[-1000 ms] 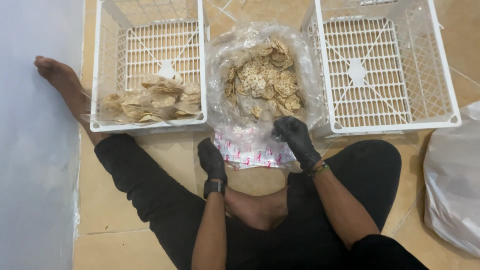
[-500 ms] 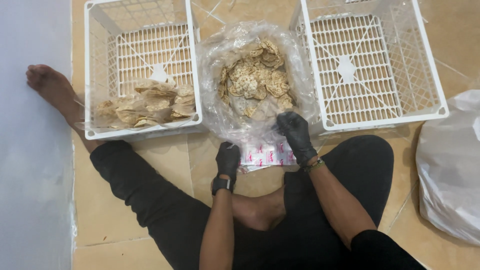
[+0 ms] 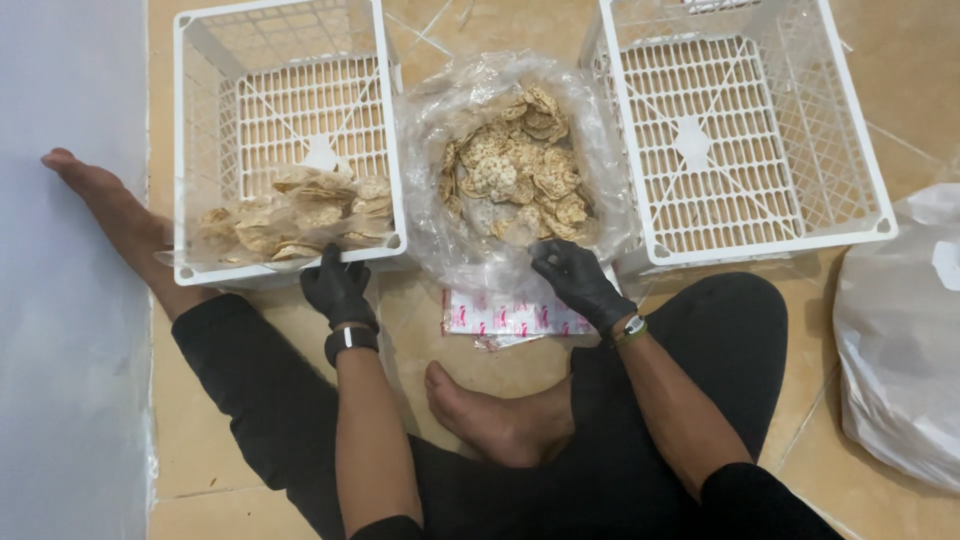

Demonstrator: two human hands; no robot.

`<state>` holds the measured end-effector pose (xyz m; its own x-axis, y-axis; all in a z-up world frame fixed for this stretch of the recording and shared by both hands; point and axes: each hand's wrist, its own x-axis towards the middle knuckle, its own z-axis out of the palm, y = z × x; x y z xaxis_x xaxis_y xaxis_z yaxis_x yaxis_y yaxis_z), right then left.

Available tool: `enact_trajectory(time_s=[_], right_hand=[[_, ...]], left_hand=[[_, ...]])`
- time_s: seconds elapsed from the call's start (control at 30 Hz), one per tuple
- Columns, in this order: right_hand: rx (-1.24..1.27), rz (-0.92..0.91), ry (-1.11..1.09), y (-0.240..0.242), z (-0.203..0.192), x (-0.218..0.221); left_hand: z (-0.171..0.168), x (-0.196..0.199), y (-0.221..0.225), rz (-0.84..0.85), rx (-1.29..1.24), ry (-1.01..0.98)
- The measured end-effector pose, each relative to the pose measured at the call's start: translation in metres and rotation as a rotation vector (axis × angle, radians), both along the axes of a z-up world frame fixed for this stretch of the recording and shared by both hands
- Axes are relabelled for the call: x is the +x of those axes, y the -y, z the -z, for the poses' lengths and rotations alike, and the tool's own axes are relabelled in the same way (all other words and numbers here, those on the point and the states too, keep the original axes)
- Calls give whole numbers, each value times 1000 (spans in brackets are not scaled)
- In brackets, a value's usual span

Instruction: Sorting and transferring dried food items from a plastic bag into a plastic basket

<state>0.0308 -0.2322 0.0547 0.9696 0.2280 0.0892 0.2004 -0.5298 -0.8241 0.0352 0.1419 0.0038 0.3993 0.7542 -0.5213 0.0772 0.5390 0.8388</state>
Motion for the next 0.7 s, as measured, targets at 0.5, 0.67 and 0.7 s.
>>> enact_trajectory(time_s=[0.5, 0.67, 0.7], right_hand=[[-256, -13, -321, -29, 9, -4], [-162, 50, -342, -35, 18, -9], [-93, 83, -370, -36, 15, -10]], left_hand=[[-12, -46, 29, -6, 117, -26], [-23, -60, 30, 19, 80, -21], [-13, -63, 24, 29, 46, -9]])
